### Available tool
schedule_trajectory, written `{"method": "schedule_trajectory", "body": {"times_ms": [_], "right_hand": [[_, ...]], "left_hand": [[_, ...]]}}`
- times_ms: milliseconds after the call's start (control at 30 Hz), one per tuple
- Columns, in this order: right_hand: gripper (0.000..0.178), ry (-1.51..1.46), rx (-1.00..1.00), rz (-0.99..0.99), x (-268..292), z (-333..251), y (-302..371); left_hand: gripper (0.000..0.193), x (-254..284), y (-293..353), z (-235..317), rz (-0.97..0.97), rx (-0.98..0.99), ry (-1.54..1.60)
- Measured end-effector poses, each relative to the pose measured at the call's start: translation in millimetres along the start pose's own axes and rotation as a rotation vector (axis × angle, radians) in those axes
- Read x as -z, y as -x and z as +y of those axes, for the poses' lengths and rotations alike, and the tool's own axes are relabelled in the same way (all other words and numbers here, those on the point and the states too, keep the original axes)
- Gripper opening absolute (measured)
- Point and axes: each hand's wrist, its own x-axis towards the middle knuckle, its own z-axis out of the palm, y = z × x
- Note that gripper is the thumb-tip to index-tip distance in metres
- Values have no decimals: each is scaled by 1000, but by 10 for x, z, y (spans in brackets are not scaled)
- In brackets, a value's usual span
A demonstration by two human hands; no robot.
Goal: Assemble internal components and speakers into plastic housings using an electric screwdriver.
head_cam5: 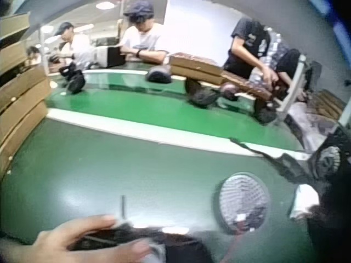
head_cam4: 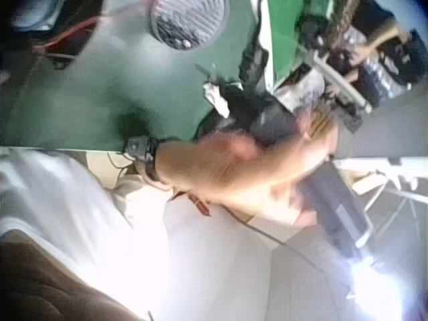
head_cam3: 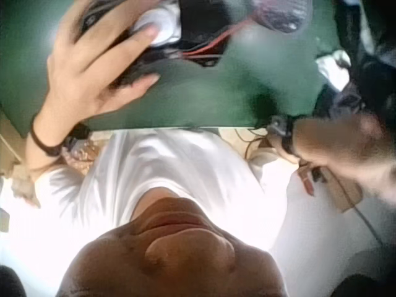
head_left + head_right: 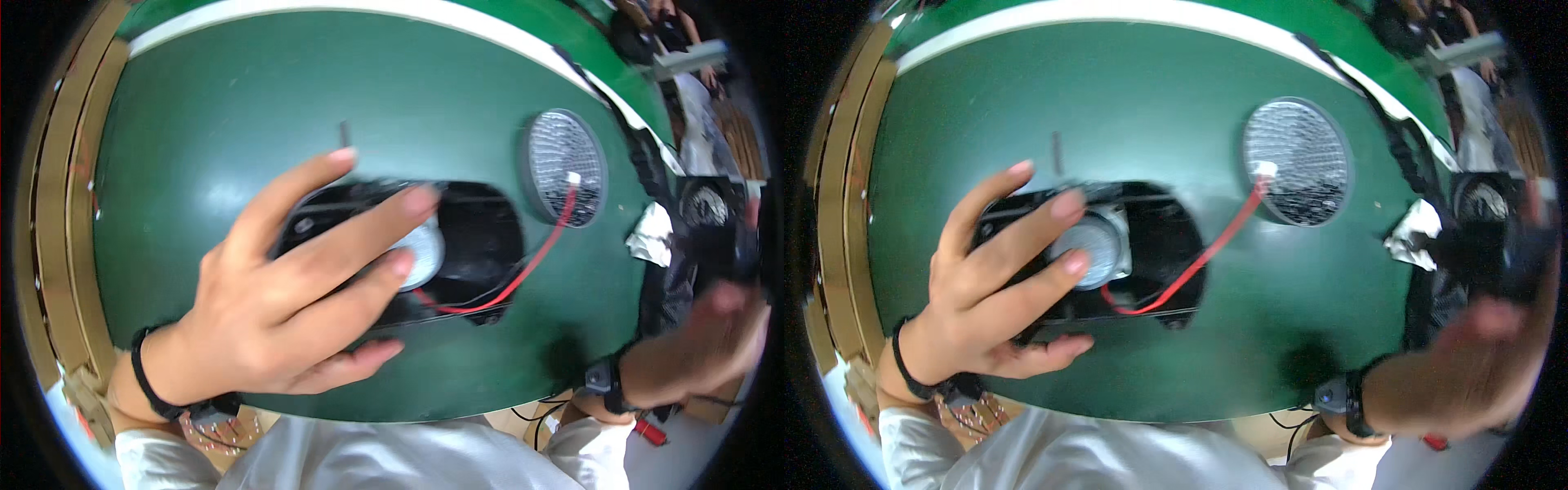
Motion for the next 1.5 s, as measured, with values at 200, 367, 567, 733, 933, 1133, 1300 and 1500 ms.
{"method": "schedule_trajectory", "body": {"times_ms": [200,367,567,733,933,1133,1300,1500], "right_hand": [[41,-590,108,-332,-346,590,-76],[32,-709,-222,-229,-734,565,22],[21,-906,-361,-271,-681,647,132],[19,-945,-391,-345,-712,519,170],[19,-721,-246,-350,-784,472,286],[24,-747,-211,-396,-775,503,295],[30,-810,-238,-377,-789,477,314],[33,-889,-330,-376,-723,429,262]], "left_hand": [[50,-53,44,-5,-43,-22,-104],[46,-45,81,-13,-26,-2,-88],[43,-19,50,-44,-74,18,-58],[44,-18,62,-45,-81,56,-49],[46,5,57,-41,-104,70,-42],[46,4,62,-44,-94,63,-30],[47,-5,47,-32,-84,54,-35],[50,-41,49,-55,-63,31,-42]]}}
